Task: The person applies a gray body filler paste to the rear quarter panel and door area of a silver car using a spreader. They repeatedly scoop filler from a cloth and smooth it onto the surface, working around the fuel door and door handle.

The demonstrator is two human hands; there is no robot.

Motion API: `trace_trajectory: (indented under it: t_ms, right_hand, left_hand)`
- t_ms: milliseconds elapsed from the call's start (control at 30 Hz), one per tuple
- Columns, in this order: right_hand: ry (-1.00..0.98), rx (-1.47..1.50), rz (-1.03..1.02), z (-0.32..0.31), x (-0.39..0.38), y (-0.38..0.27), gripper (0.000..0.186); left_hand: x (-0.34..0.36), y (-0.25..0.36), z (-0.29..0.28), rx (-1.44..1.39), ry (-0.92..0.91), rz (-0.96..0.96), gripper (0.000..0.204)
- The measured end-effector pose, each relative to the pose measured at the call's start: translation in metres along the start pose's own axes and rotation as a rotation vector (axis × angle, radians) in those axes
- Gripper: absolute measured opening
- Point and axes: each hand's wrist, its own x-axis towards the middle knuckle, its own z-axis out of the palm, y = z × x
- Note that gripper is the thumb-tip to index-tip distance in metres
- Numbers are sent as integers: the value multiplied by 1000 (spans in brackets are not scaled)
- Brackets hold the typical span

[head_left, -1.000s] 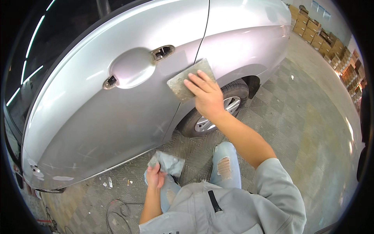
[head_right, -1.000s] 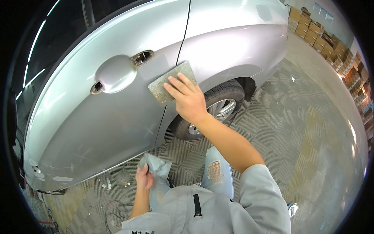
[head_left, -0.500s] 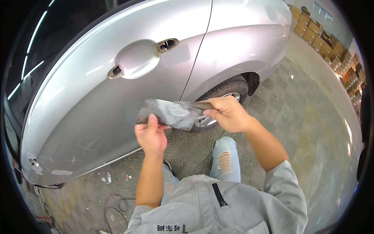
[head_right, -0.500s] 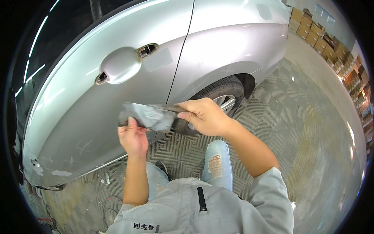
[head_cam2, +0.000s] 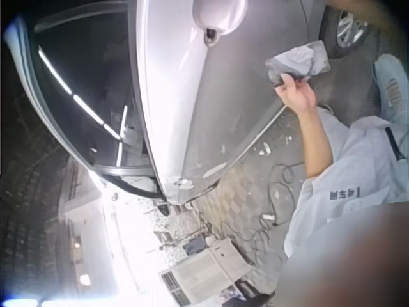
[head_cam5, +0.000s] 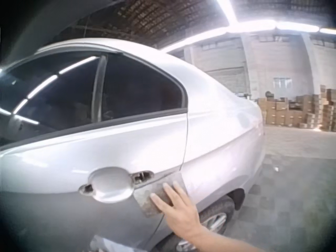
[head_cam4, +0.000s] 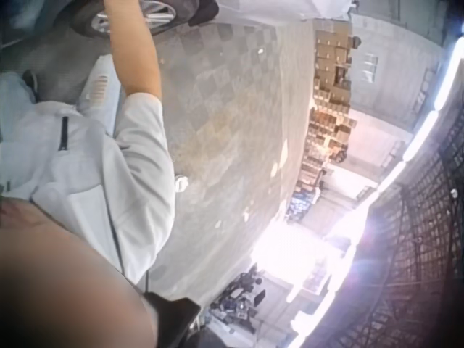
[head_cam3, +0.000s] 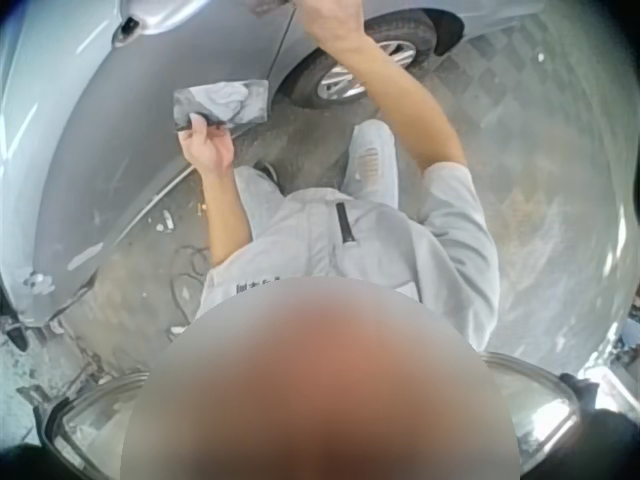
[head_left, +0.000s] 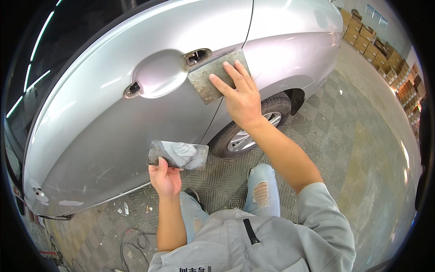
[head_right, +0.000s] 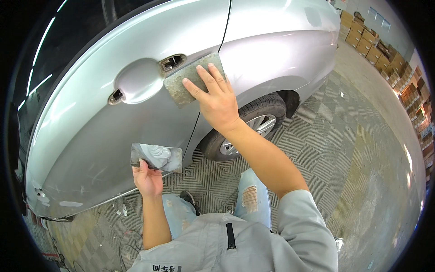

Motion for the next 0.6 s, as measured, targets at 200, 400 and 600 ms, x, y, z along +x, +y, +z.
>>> trace_trajectory:
  t_ms: [200, 400, 600]
  right_hand:
    - [22, 26, 1, 10, 3, -3, 46]
    - [-40, 43, 28, 11, -5, -5, 45]
    - [-174, 41, 66, -2, -23, -11, 47]
  left_hand:
    - [-2, -3, -7, -5, 22, -27, 24]
    - [-3, -6, -10, 2, 60, -56, 25]
    - [-7, -6, -9, 9, 89, -48, 26]
